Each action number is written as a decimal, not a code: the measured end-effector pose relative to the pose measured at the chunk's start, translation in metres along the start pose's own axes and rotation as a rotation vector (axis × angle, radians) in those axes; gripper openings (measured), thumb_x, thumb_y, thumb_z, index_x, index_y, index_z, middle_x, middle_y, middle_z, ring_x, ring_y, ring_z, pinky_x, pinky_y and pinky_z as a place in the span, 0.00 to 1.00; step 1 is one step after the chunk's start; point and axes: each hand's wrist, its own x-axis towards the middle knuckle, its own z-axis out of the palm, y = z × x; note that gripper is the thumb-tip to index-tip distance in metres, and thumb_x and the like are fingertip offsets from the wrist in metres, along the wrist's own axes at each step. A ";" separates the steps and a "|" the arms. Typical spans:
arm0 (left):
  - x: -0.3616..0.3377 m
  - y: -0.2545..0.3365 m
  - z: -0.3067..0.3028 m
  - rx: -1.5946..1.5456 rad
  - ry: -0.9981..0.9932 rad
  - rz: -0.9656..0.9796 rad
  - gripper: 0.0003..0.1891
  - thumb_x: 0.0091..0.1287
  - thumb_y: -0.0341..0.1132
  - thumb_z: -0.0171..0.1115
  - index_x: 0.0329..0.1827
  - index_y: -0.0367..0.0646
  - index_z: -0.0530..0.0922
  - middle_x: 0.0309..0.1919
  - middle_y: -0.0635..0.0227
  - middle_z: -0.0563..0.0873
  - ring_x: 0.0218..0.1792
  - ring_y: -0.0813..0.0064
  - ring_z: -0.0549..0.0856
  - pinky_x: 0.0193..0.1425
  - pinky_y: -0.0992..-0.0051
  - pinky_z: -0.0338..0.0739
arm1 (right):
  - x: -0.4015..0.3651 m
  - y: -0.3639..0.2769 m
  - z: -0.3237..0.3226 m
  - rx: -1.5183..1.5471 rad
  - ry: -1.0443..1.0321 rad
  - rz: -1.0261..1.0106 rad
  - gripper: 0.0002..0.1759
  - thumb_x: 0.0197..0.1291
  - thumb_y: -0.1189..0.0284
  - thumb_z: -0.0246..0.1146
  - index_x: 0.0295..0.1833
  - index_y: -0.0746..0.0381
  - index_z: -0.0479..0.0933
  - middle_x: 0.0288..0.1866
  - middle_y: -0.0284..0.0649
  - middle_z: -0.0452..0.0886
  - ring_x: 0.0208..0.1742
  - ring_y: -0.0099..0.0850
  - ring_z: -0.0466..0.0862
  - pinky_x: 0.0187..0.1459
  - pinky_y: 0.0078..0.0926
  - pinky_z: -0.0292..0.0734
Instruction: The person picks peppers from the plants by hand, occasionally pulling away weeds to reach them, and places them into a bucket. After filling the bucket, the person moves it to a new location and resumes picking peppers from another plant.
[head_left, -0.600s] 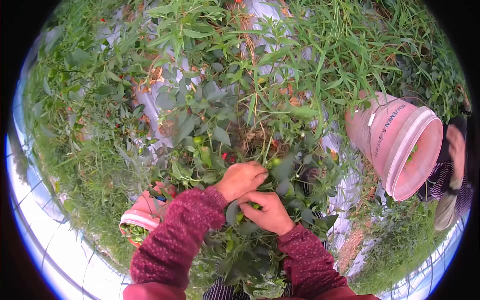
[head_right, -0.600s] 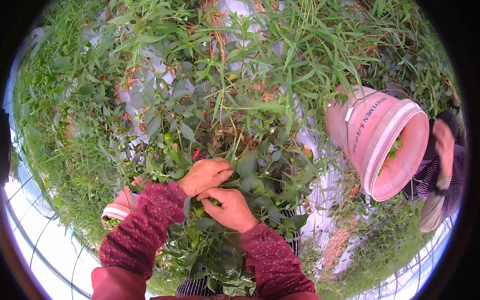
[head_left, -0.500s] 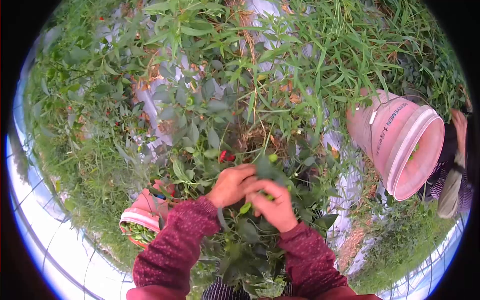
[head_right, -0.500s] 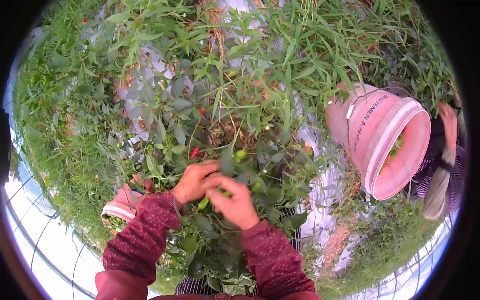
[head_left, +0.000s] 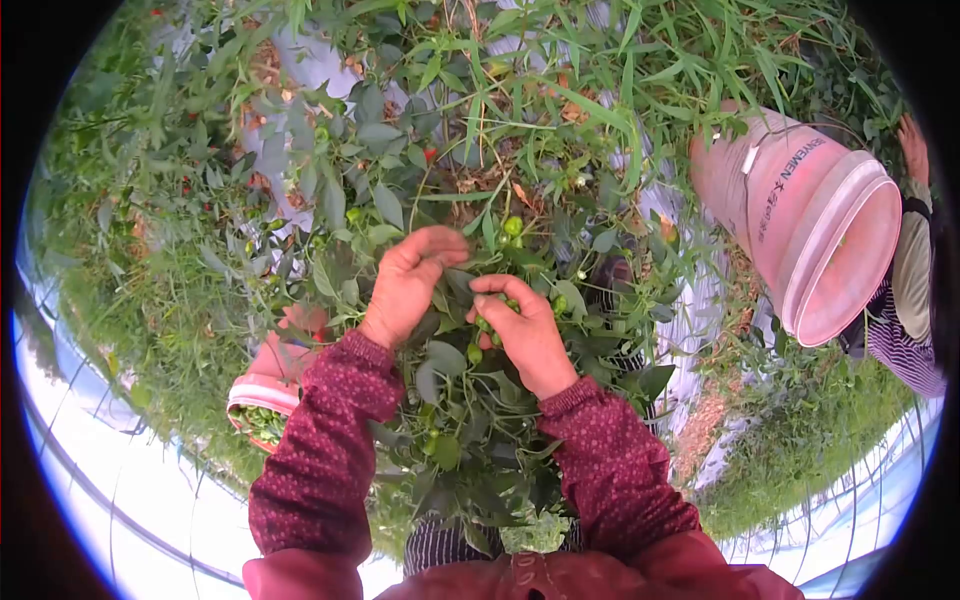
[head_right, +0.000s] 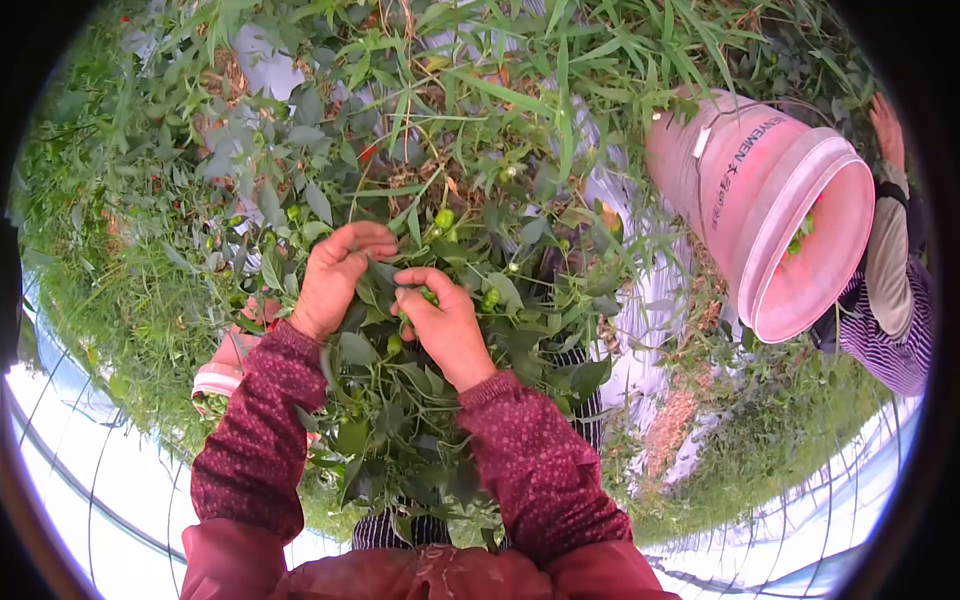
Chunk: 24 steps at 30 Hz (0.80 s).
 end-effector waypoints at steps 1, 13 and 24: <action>0.000 0.001 0.000 -0.135 0.027 -0.022 0.19 0.58 0.17 0.43 0.51 0.34 0.74 0.45 0.63 0.82 0.49 0.71 0.80 0.58 0.72 0.71 | 0.001 0.004 -0.001 0.005 0.002 0.008 0.11 0.62 0.75 0.56 0.50 0.63 0.74 0.33 0.33 0.77 0.33 0.19 0.75 0.31 0.18 0.72; 0.050 0.042 0.018 0.663 0.008 0.093 0.10 0.63 0.23 0.51 0.44 0.35 0.79 0.37 0.68 0.84 0.39 0.77 0.82 0.45 0.75 0.76 | -0.005 0.026 0.003 -0.750 -0.056 -0.174 0.23 0.57 0.65 0.60 0.58 0.55 0.70 0.37 0.52 0.81 0.40 0.49 0.80 0.42 0.43 0.74; 0.086 0.013 0.029 1.678 -0.108 0.470 0.09 0.51 0.26 0.56 0.35 0.38 0.80 0.33 0.60 0.80 0.41 0.58 0.80 0.44 0.65 0.75 | -0.012 0.017 0.004 -0.930 -0.124 -0.182 0.26 0.58 0.67 0.58 0.63 0.55 0.64 0.27 0.49 0.80 0.32 0.49 0.81 0.35 0.45 0.73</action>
